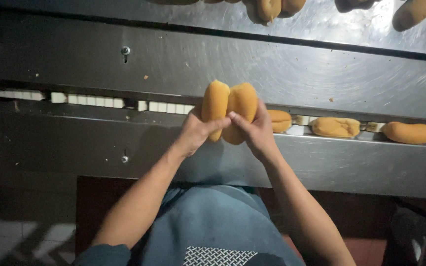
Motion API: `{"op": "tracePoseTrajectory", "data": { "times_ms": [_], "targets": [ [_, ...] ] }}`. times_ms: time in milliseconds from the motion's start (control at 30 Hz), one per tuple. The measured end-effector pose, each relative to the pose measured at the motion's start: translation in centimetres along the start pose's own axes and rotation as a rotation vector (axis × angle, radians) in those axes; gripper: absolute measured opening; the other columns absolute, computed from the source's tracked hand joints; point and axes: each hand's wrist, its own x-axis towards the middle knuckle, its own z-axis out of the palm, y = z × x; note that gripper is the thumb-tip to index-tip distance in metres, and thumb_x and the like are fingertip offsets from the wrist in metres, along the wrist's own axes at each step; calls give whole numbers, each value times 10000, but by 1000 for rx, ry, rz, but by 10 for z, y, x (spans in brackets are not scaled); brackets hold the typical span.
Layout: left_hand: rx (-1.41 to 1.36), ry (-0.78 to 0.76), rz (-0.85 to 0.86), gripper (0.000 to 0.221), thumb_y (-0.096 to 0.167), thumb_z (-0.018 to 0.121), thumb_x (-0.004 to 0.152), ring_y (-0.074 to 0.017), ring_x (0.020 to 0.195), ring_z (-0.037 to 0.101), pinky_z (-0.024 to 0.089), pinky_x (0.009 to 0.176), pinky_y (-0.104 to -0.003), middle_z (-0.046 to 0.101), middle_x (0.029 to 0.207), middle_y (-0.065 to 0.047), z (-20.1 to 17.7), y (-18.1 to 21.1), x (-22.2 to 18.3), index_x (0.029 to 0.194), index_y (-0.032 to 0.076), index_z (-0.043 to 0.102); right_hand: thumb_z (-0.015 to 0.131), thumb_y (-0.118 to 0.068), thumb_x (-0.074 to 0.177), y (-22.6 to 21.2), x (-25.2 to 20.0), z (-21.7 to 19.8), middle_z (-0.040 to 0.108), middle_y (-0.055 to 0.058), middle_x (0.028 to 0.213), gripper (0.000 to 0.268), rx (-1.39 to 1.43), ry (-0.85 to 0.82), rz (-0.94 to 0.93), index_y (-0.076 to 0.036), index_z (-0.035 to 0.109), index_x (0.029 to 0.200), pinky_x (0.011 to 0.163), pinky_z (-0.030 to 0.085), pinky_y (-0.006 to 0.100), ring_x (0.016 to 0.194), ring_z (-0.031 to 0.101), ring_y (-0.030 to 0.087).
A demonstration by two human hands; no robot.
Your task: Placing bread rolls from a pile into slots on a moving conveyor belt in a bakery production area.
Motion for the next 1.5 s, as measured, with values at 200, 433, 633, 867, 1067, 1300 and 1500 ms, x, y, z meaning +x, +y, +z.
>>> {"op": "tracePoseTrajectory", "data": {
  "times_ms": [200, 433, 633, 867, 1067, 1300, 1500],
  "targets": [
    [-241, 192, 52, 648, 241, 897, 733, -167, 924, 708, 618, 783, -370, 690, 1060, -56, -11, 11, -11, 1283, 52, 609, 735, -65, 915, 7, -11, 34, 672, 45, 1033, 333, 393, 188, 29, -89, 529, 1176, 770, 619, 420, 908, 707, 205],
    [-70, 394, 216, 600, 282, 836, 874, -164, 1052, 721, 636, 889, -367, 648, 1200, -18, -129, 46, -22, 1370, 192, 511, 777, -278, 920, -6, 27, -22, 644, 49, 1126, 452, 227, 193, -37, -169, 516, 1274, 834, 598, 447, 992, 696, 199],
    [1166, 36, -37, 455, 255, 829, 857, -408, 1109, 679, 519, 931, -523, 708, 1154, -175, -127, 45, 19, 1255, 109, 665, 782, -95, 834, -33, 30, -33, 603, 238, 1160, 455, -919, -514, -262, -41, 629, 1260, 974, 499, 610, 1084, 610, 541],
    [1679, -128, 243, 360, 398, 778, 860, -217, 1195, 539, 447, 1054, -496, 588, 1149, 48, -110, -51, 55, 1195, 283, 715, 726, -376, 908, -11, 24, -69, 560, 46, 1344, 631, -1501, -503, -181, -217, 534, 1487, 1107, 448, 465, 1303, 524, 277],
    [1192, -14, 377, 410, 371, 743, 943, -355, 1214, 578, 452, 1051, -537, 593, 1218, -85, -21, -15, 111, 1279, 146, 676, 815, -261, 914, -40, 97, -116, 644, 205, 1127, 469, -985, -77, -404, -19, 641, 1275, 942, 518, 535, 1093, 638, 445],
    [863, 434, 50, 813, 727, 593, 731, -407, 1199, 572, 451, 1003, -458, 587, 1205, -206, 93, 0, 304, 1171, 48, 678, 782, -510, 958, -46, 299, -137, 500, 206, 1335, 834, -782, 163, -314, -147, 300, 1534, 1100, 463, 452, 1293, 512, 358],
    [740, 556, 355, 563, 522, 807, 729, -335, 1091, 570, 485, 895, -420, 592, 1105, -127, 104, -17, 304, 1084, 129, 615, 736, -426, 857, -60, 265, -95, 637, 144, 1260, 570, -739, 170, -273, -169, 492, 1303, 959, 467, 438, 1191, 590, 309]
  ]
}}
